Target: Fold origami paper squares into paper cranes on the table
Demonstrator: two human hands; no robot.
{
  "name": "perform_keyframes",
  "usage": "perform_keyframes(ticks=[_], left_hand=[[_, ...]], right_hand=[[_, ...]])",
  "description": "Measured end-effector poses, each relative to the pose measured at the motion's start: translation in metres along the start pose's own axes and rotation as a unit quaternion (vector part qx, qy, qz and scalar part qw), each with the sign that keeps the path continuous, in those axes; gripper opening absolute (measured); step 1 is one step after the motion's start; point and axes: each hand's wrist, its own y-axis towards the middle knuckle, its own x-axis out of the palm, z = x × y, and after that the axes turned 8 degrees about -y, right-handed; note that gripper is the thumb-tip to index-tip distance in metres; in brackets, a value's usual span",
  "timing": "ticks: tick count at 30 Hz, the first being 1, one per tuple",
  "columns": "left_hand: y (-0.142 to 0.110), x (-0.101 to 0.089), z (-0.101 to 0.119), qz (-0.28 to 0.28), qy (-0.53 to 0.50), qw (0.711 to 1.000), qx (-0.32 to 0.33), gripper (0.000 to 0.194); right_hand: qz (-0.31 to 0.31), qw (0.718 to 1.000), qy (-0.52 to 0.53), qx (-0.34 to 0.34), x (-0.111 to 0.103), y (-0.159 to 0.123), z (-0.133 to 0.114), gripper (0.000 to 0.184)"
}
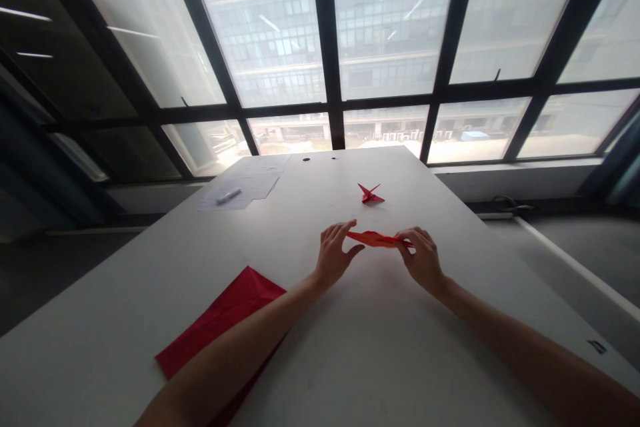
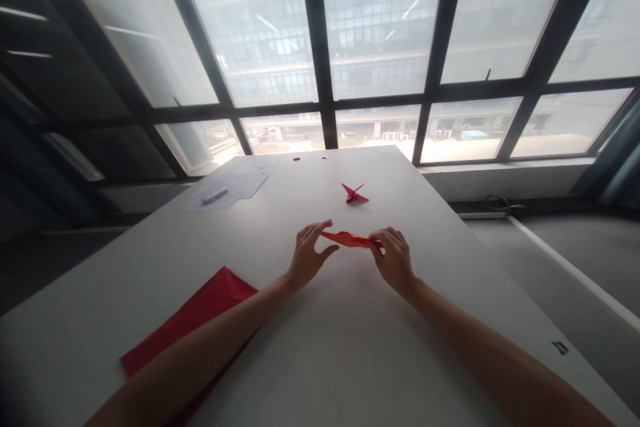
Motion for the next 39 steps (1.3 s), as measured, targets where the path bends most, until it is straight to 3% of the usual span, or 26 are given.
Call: perform_keyframes(ticks=[5, 10, 12, 15, 17, 19, 23, 28, 35, 39], left_hand=[[-0.002, -0.008, 0.004, -0.011, 0.03, 0.999, 0.037, 0.056], [-0.002, -0.005, -0.006, -0.041, 0.012, 0.999, 0.014, 0.06], [-0.003, -0.003, -0.006, -0.102, 0.008, 0.994, 0.029, 0.059], [-0.006, -0.002, -0.001, -0.241, 0.01, 0.966, 0.089, 0.054], [-0.009, -0.002, 0.003, -0.312, 0.021, 0.944, 0.107, 0.059], [-0.011, -0.003, 0.005, -0.348, 0.035, 0.931, 0.107, 0.066], [-0.011, -0.004, 0.004, -0.369, 0.05, 0.922, 0.108, 0.073], [-0.008, -0.006, 0.004, -0.376, 0.05, 0.916, 0.128, 0.073], [-0.008, -0.007, 0.006, -0.366, 0.051, 0.92, 0.134, 0.076], [-0.009, -0.007, 0.006, -0.367, 0.055, 0.919, 0.132, 0.074]], right_hand=[[-0.096, 0.98, -0.048, -0.17, -0.009, 0.0, -0.006, 0.023], [-0.202, 0.953, -0.039, -0.221, -0.008, -0.001, -0.009, 0.013], [-0.197, 0.958, -0.026, -0.209, -0.005, -0.002, -0.007, 0.016], [-0.176, 0.964, -0.021, -0.201, 0.0, -0.003, -0.003, 0.034], [-0.2, 0.956, -0.026, -0.212, 0.004, -0.004, 0.0, 0.042], [-0.237, 0.947, -0.03, -0.215, 0.007, -0.005, 0.003, 0.046], [-0.286, 0.937, -0.036, -0.2, 0.01, -0.007, 0.01, 0.047], [-0.272, 0.949, -0.075, -0.14, 0.013, -0.003, 0.014, 0.054], [-0.326, 0.928, -0.111, -0.141, 0.01, 0.001, 0.008, 0.057], [-0.325, 0.932, -0.132, -0.086, 0.012, 0.001, 0.006, 0.064]])
